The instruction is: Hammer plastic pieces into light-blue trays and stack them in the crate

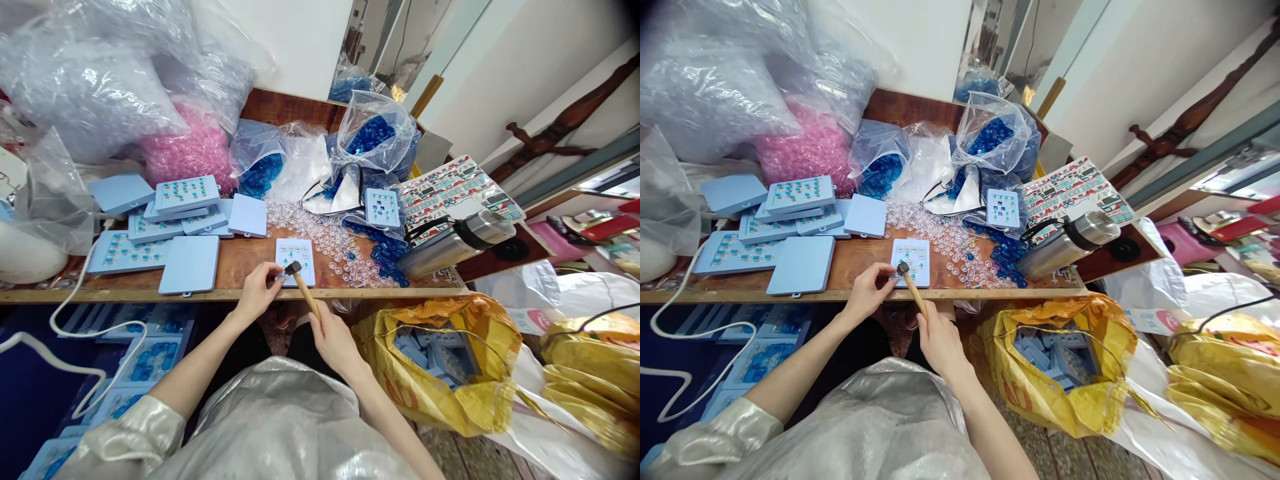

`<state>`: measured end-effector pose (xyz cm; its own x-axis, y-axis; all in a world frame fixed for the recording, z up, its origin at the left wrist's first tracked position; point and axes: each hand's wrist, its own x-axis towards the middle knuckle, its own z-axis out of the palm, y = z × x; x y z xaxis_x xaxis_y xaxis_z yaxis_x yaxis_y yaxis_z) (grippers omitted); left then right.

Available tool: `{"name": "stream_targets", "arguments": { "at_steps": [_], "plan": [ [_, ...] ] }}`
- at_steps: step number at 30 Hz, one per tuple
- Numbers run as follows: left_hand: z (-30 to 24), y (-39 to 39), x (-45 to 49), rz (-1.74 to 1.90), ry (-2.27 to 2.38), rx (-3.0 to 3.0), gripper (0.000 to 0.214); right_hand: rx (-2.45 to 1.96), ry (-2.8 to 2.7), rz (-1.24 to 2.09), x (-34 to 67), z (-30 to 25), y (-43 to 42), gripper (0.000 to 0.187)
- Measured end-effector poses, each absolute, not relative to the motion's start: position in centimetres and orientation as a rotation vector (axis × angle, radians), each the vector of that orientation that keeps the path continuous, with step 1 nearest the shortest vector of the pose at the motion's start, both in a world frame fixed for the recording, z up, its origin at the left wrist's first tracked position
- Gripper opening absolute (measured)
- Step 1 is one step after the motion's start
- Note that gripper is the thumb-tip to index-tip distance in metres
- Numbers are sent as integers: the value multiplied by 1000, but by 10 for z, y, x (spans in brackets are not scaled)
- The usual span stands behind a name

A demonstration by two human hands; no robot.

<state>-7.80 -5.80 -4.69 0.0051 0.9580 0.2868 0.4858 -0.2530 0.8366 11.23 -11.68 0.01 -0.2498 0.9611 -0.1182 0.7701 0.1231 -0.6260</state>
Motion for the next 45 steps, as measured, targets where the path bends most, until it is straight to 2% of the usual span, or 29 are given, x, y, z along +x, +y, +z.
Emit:
{"name": "stream_targets", "arguments": {
  "at_steps": [5, 10, 15, 19, 23, 30, 35, 40, 45],
  "plan": [
    [-38, -52, -79, 1195, 1498, 1864, 14, -1687, -1882, 794, 133, -5, -108, 31],
    [-12, -4, -49, 1166, 1340, 2196, 18, -1694, -1497, 675, 163, -27, -92, 38],
    [-9, 71, 9, 990, 1099, 2496, 24, -1623, -1358, 683, 175, -50, -79, 35],
    [-16, 115, 57, 708, 987, 2666, 29, -1581, -1344, 735, 178, -57, -78, 32],
    [-18, 134, 97, 454, 1072, 2743, 27, -1580, -1358, 723, 179, -57, -78, 34],
    [-20, 138, 130, 443, 1288, 2675, 26, -1599, -1392, 680, 180, -56, -75, 31],
    [-4, 125, 101, 566, 1202, 2626, 27, -1618, -1420, 673, 183, -59, -74, 34],
    [11, 93, -1, 883, 1150, 2471, 13, -1630, -1391, 688, 184, -62, -72, 36],
    [2, 45, -80, 896, 1291, 2291, 15, -1659, -1315, 739, 182, -59, -70, 39]
  ]
}}
